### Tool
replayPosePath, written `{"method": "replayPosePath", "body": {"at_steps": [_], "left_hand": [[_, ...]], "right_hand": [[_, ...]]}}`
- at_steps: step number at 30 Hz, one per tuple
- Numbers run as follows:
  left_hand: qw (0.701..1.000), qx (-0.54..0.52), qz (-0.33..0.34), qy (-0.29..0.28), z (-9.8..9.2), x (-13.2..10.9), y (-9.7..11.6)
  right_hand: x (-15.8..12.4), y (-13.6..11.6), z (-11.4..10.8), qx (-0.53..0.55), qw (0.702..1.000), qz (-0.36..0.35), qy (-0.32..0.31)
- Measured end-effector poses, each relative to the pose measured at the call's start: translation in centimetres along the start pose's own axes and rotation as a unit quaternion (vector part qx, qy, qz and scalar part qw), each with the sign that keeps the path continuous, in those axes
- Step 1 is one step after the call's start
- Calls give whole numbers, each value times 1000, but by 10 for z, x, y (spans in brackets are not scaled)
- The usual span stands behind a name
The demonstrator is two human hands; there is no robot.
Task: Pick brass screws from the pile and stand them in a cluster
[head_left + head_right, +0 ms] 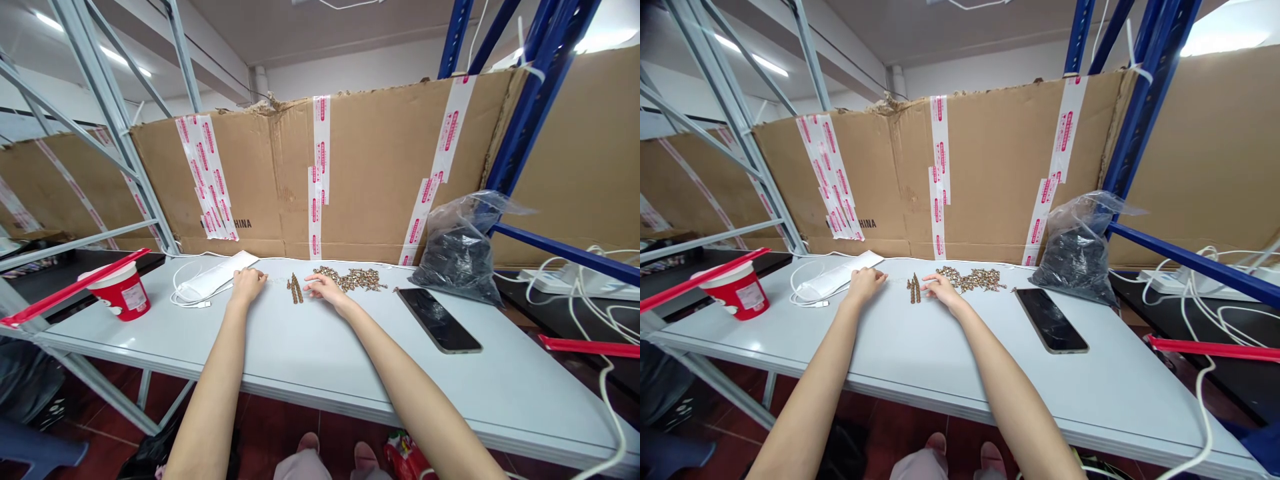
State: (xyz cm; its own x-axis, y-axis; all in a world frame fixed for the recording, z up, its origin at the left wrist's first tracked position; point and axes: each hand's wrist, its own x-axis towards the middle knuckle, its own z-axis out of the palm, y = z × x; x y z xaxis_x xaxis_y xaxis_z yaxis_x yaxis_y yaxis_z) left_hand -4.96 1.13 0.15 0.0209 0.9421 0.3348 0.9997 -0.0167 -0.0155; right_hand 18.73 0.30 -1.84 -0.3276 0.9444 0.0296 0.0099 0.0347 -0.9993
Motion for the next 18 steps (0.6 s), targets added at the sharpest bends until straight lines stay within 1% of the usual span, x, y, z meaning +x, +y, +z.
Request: {"method": "replayPosePath", "body": {"at_steps": [10, 18], "left_hand": [[998, -9, 6, -57, 3, 0, -2], [999, -8, 5, -32, -1, -2, 0]], "right_hand": [[0, 1, 0, 0, 1000, -8, -8], [0, 2, 0, -1, 1000, -11, -14]]}}
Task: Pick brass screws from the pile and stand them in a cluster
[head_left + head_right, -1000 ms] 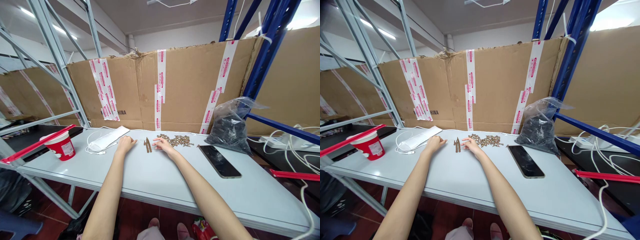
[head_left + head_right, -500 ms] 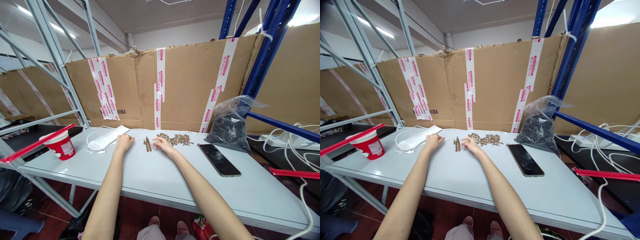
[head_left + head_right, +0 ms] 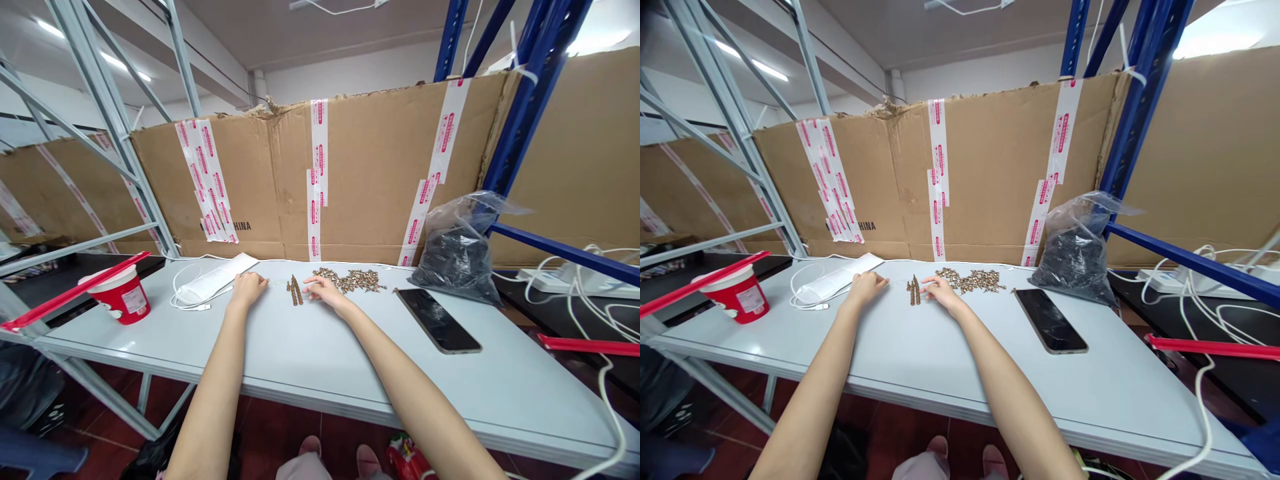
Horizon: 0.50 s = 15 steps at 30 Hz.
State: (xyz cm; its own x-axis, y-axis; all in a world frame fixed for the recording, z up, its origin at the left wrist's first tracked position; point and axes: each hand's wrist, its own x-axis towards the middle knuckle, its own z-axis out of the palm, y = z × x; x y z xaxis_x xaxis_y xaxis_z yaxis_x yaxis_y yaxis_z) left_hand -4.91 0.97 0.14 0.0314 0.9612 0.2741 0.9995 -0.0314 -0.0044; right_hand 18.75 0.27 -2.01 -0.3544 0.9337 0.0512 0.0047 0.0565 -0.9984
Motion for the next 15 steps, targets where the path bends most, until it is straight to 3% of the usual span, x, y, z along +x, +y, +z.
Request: {"method": "replayPosePath", "body": {"at_steps": [5, 8, 10, 12, 15], "left_hand": [[1000, -3, 0, -18, -1, -1, 1], [999, 2, -3, -36, 0, -1, 2], [999, 8, -5, -40, 0, -2, 2], [999, 9, -7, -38, -1, -3, 3], [1000, -7, 0, -24, -3, -3, 4]], "right_hand": [[3, 3, 0, -54, 998, -10, 5], [3, 6, -2, -207, 975, -62, 42], [-1, 7, -5, -365, 919, -109, 98], [-5, 7, -9, -499, 843, -138, 147], [-8, 8, -16, -600, 770, -126, 179]]}}
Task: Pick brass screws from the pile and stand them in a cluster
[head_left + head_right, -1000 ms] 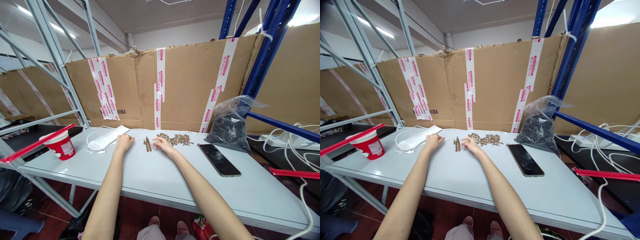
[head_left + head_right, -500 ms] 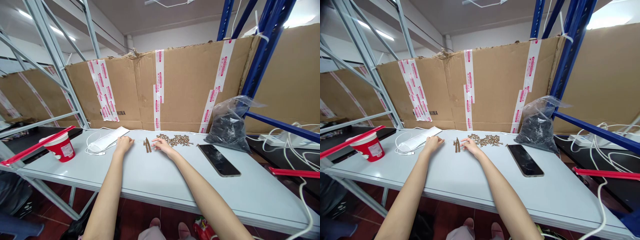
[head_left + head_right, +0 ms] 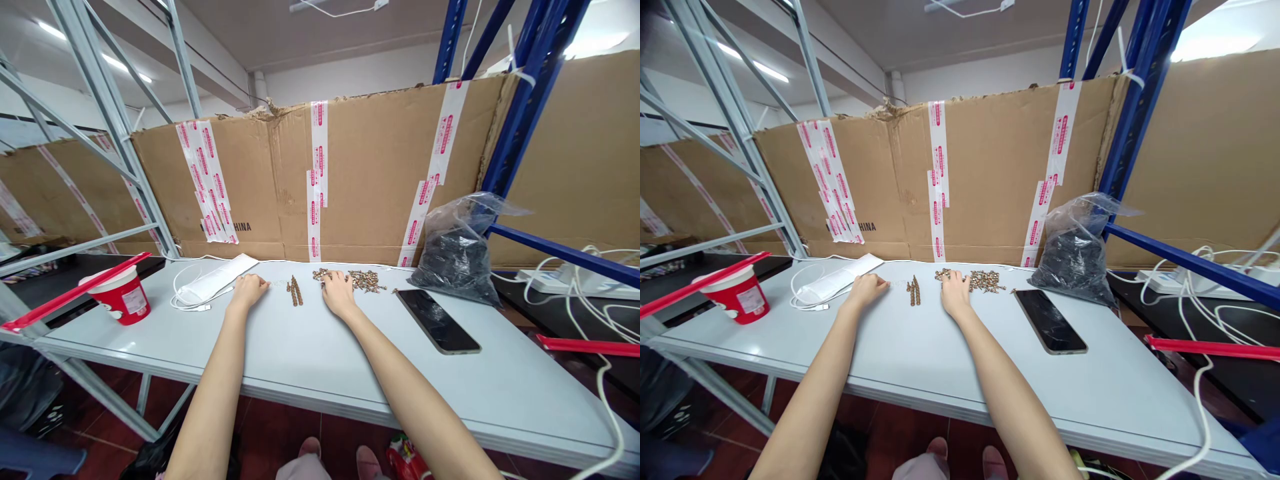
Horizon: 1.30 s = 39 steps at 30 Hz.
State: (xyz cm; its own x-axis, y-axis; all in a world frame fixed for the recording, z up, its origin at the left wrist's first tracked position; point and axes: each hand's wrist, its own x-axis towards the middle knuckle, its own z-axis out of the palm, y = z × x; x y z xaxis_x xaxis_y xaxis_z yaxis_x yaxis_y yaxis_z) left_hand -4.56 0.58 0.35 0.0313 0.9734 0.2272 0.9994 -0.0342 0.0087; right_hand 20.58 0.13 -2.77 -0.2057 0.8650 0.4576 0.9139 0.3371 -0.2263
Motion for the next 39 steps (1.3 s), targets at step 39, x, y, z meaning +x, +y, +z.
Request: {"method": "replayPosePath", "body": {"at_steps": [39], "left_hand": [[897, -78, 326, 288, 0, -14, 64]], "right_hand": [[14, -29, 1, 660, 737, 135, -57]]}}
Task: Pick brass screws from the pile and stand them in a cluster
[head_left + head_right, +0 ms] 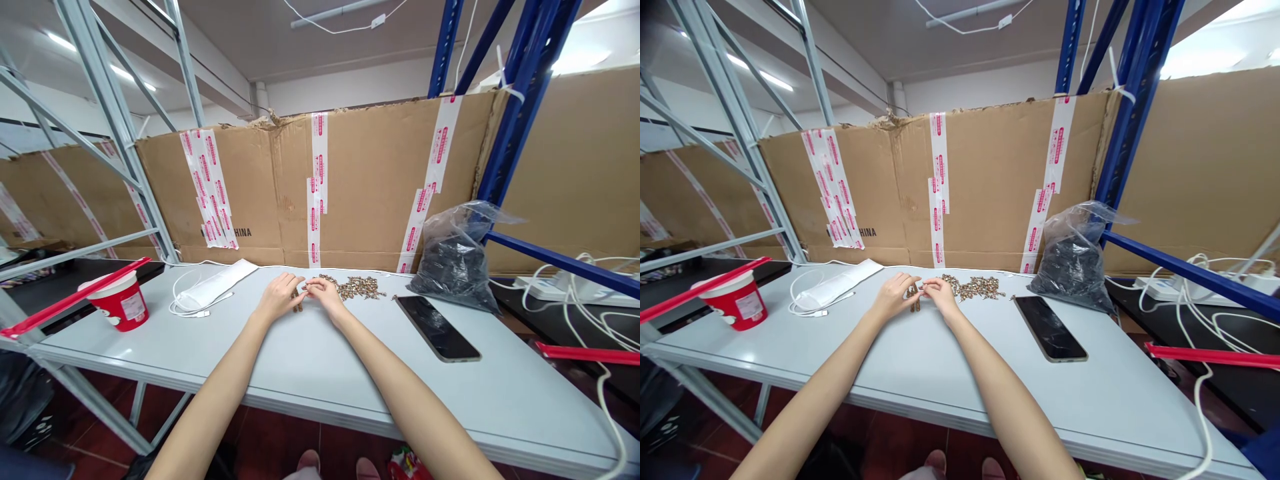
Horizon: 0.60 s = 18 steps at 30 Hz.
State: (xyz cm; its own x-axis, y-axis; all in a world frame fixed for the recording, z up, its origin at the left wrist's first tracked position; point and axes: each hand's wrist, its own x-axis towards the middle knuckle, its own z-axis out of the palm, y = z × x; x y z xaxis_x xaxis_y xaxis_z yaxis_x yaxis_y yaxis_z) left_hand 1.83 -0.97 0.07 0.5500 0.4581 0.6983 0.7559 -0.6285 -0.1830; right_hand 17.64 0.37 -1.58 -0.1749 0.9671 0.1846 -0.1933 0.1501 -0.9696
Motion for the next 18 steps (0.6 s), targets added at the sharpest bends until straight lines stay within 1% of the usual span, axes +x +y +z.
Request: {"method": "replayPosePath", "body": {"at_steps": [1, 5, 7, 10, 13, 18], "left_hand": [[1000, 0, 1, 4, 0, 0, 0], [1000, 7, 15, 5, 4, 1, -1], [1000, 11, 26, 0, 5, 0, -2], [999, 15, 30, 1, 6, -1, -3], [999, 30, 31, 3, 5, -2, -3], [998, 46, 33, -8, 4, -3, -2]], "right_hand": [[-3, -2, 0, 9, 1000, 6, -2], [-8, -8, -3, -14, 999, 26, -15], [-7, -6, -4, -14, 1000, 12, -24], [-3, -3, -4, -17, 1000, -10, -18], [-1, -2, -5, -23, 1000, -17, -7], [-1, -5, -6, -28, 999, -19, -10]]}}
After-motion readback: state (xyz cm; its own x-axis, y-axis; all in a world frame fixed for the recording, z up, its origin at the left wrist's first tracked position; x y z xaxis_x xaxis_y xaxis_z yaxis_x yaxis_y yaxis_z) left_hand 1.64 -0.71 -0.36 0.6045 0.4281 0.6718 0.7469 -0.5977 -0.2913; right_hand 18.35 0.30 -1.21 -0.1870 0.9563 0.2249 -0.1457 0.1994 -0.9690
